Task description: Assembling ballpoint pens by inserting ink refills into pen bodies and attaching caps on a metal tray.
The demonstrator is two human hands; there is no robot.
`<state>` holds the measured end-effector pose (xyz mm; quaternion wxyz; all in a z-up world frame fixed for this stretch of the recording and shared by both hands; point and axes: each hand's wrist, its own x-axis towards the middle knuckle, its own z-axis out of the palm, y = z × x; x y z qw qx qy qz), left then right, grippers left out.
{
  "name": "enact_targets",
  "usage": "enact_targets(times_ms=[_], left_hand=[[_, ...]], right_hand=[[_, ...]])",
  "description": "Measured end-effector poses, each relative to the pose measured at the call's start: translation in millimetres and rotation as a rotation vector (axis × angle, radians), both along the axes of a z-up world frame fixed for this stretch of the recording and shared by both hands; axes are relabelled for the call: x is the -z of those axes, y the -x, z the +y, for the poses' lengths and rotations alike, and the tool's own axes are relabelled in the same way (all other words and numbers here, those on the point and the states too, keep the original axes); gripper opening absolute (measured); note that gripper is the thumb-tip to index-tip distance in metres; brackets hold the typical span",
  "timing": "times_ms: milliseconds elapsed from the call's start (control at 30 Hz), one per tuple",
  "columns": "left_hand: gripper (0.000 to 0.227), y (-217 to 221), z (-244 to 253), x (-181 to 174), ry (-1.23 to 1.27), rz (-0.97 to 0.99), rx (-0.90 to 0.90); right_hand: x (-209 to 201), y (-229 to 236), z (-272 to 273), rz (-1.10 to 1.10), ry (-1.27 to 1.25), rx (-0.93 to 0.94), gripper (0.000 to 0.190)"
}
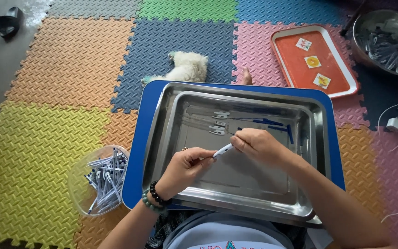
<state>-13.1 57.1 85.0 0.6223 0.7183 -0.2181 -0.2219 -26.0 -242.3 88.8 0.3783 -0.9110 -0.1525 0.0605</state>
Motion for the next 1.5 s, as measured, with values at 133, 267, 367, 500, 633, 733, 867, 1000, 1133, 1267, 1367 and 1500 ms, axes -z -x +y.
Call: enact_targets(times_ms=[133,267,367,500,633,733,867,1000,1133,1267,1367,1500], left_hand=[[0.025,2,-3,-5,0.000,-0.021,0.002],[0.025,2,-3,-7,0.018,-0.031,0.005],[0.025,3,-2,-6,0.021,-0.041,0.007],[0.027,5,-3,-7,0.023,-0.058,0.002],[0.027,-9,18,11,0.043,-0.097,-0.018],[0.031,-22,68,-5,-0.151,-0.387,-0.218],[0.027,-28,170,6,-0.714,-0.357,-0.669],[0.029,-39,256,66,-1.464,0.050,-0.560],[0.054,-44,226,53,-1.409,-0.162,-0.611],[0.033,-68,121,30,-0.594,-0.583,-0.635],[0.029,-72,28,13,-0.316,-0.495,-0.435],[0.025,-90,-43,74,-0.673,-1.010,-0.128]], right_hand=[[-4,3,3,0.070,-0.052,0.026,0.052],[3,2,2,0.145,-0.126,0.054,0.055],[4,2,2,0.210,-0.146,0.081,0.057],[-10,4,7,0.301,-0.149,0.150,0.056],[-10,-4,-1,0.228,-0.172,0.133,0.055],[4,-17,-27,-0.061,-0.064,0.266,0.038],[19,-26,-51,-0.119,0.491,0.378,0.018],[37,-31,-49,-0.073,0.426,0.276,0.016],[75,-43,-26,-0.383,0.330,0.154,0.014],[77,-50,5,-0.416,0.659,0.111,0.017],[90,-50,10,-0.437,0.701,0.107,0.018],[93,-40,4,-0.504,0.696,0.096,0.018]])
